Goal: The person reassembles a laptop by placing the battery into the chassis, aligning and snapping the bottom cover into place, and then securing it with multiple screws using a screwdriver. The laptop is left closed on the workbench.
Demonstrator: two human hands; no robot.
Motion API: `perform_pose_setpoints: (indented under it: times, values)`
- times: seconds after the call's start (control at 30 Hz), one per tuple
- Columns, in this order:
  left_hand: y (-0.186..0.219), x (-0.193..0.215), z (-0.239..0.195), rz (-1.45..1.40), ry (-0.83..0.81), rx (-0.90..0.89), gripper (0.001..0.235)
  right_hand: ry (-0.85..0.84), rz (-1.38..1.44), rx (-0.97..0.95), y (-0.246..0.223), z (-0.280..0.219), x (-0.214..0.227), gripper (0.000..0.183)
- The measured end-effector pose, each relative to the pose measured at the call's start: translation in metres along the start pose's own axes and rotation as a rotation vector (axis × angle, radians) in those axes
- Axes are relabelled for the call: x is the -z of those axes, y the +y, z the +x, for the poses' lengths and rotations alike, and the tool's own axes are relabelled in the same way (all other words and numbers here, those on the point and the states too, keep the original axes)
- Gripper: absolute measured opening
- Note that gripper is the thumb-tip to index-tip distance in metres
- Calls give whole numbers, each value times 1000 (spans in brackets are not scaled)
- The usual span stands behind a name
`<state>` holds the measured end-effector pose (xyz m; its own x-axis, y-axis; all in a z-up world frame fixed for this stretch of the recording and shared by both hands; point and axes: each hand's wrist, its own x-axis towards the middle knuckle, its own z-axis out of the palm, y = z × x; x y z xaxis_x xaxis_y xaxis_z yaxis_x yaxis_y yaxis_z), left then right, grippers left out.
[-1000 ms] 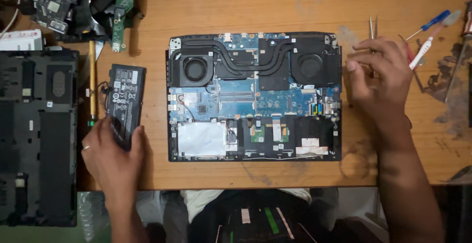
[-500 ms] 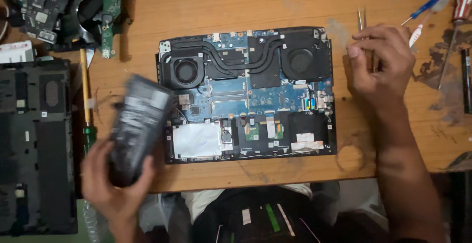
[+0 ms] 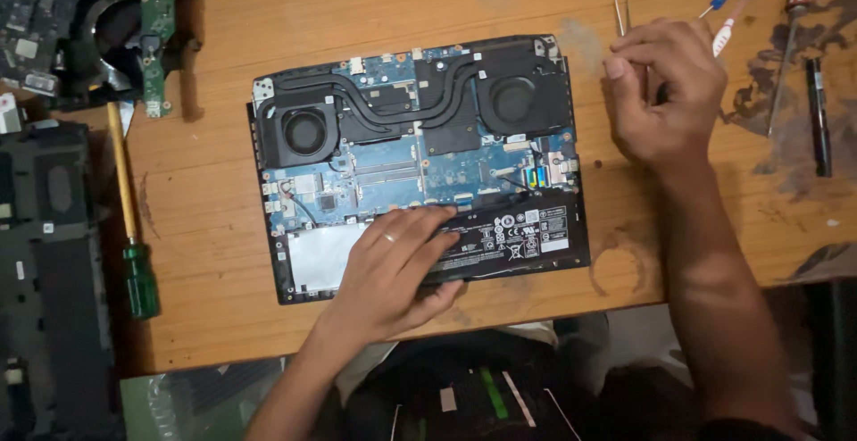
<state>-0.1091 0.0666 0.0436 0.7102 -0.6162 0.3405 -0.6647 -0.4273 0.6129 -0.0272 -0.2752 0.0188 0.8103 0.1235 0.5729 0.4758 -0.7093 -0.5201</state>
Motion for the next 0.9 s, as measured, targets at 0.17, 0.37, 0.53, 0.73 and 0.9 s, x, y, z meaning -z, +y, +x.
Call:
perform_pose_setpoints:
  times: [0.17,0.37,0.53,0.73,0.9]
  values:
    - [-3,-7,-2,-8,-46,27,48,-27,-13,39,-1,2,3,8]
    - [-9,-7,-6,-27,-84,72,53,-39,-2,36,-8,4,2,8]
    - [-11,-11,-4,-14,-95,76,53,-44,7,33,-11,5,2,8]
    - [-11,-12,-5,-32,-69,91,51,-43,5,34,-8,3,1,9]
    - [-10,-12,-5,-51,-63,96,51,-47,8,32,-9,3,1,9]
